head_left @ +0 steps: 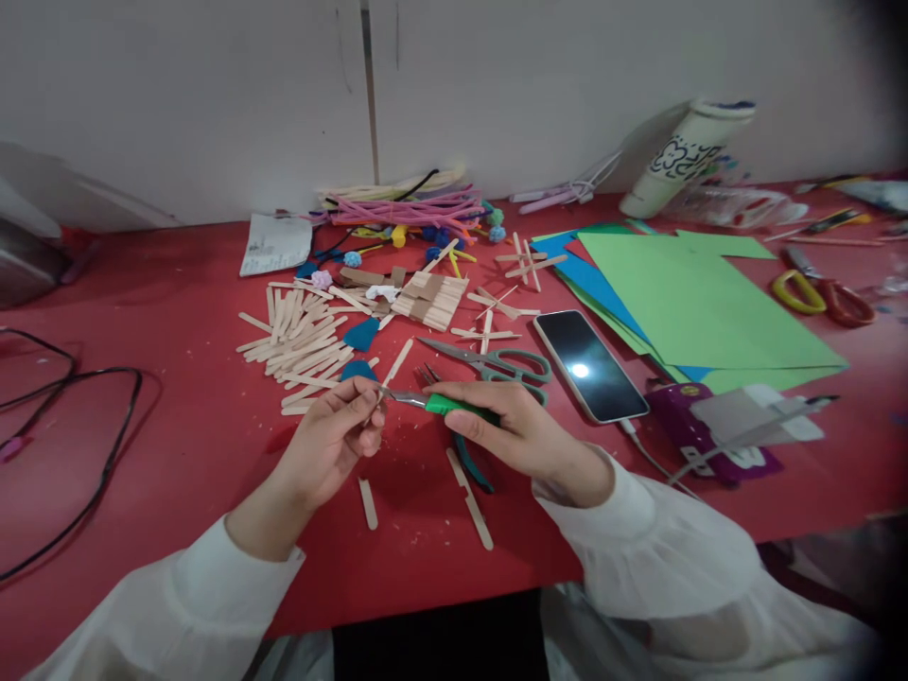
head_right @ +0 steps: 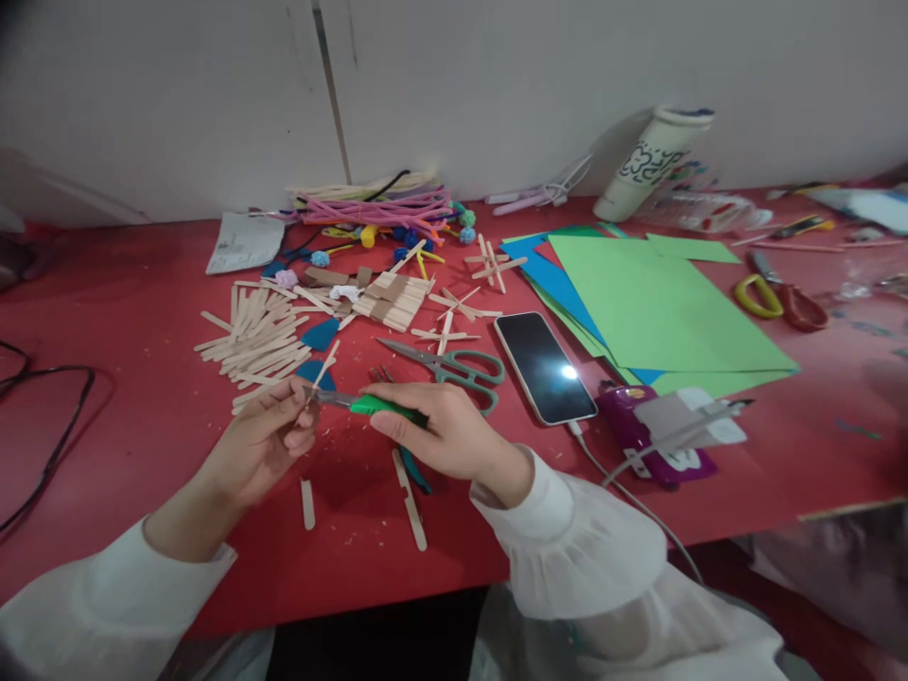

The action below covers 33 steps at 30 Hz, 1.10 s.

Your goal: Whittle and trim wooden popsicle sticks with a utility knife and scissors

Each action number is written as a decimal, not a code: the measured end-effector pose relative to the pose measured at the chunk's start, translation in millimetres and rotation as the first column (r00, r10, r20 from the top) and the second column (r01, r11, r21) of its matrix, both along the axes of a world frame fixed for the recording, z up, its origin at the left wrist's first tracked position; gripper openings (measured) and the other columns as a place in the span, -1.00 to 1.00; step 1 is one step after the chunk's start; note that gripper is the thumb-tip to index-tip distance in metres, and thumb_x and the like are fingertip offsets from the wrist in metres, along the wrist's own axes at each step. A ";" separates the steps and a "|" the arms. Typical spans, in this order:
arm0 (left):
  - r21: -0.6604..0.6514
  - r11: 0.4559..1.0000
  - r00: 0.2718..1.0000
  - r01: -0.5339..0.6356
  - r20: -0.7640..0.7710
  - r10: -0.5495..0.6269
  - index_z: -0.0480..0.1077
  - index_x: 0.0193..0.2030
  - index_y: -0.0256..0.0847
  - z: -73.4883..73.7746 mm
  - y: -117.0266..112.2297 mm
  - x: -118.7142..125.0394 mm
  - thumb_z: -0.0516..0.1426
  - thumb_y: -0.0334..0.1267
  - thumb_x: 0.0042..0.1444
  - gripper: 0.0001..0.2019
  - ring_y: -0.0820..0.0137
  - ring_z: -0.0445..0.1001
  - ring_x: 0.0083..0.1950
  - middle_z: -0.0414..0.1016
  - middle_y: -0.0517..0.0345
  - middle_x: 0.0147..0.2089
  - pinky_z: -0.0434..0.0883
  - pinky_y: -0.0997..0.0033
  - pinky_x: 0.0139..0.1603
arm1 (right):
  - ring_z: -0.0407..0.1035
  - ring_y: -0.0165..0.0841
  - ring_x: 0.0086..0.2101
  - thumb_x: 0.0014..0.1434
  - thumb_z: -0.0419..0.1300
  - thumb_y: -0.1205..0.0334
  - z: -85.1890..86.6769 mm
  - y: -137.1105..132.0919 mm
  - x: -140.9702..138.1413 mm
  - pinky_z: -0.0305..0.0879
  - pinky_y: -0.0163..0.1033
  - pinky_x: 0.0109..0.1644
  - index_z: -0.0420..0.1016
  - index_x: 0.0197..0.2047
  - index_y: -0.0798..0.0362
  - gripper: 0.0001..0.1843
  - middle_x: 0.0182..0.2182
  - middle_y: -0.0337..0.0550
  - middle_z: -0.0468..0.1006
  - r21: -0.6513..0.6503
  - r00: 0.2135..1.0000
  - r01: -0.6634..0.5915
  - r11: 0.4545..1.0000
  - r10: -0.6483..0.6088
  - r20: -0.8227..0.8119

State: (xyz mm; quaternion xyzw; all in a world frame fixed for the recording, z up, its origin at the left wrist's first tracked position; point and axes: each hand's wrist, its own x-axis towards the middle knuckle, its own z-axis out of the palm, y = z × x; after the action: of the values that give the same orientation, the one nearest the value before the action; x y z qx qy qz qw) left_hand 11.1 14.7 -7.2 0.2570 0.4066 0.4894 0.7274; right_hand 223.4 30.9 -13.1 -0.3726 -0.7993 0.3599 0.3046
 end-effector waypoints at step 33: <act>0.003 1.000 1.000 0.010 0.004 -0.010 0.28 -0.51 -0.27 0.7 -4.1 -1.5 0.37 -0.24 -0.19 -0.68 0.66 0.16 -0.70 0.34 0.30 -0.65 0.12 0.68 -0.67 | 0.51 -0.31 -0.16 0.26 0.05 0.09 -1.0 -2.0 -3.3 0.43 -0.26 -0.13 0.44 0.03 0.06 -0.64 -0.14 -0.04 0.60 0.148 1.000 0.022 0.989 -0.023 0.005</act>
State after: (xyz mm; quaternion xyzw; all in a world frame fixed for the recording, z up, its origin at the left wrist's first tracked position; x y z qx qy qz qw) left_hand 9.6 10.6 -6.5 0.2593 0.4031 0.4870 0.7302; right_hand 220.1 28.9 -14.1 -0.3591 -0.8207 0.2949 0.3324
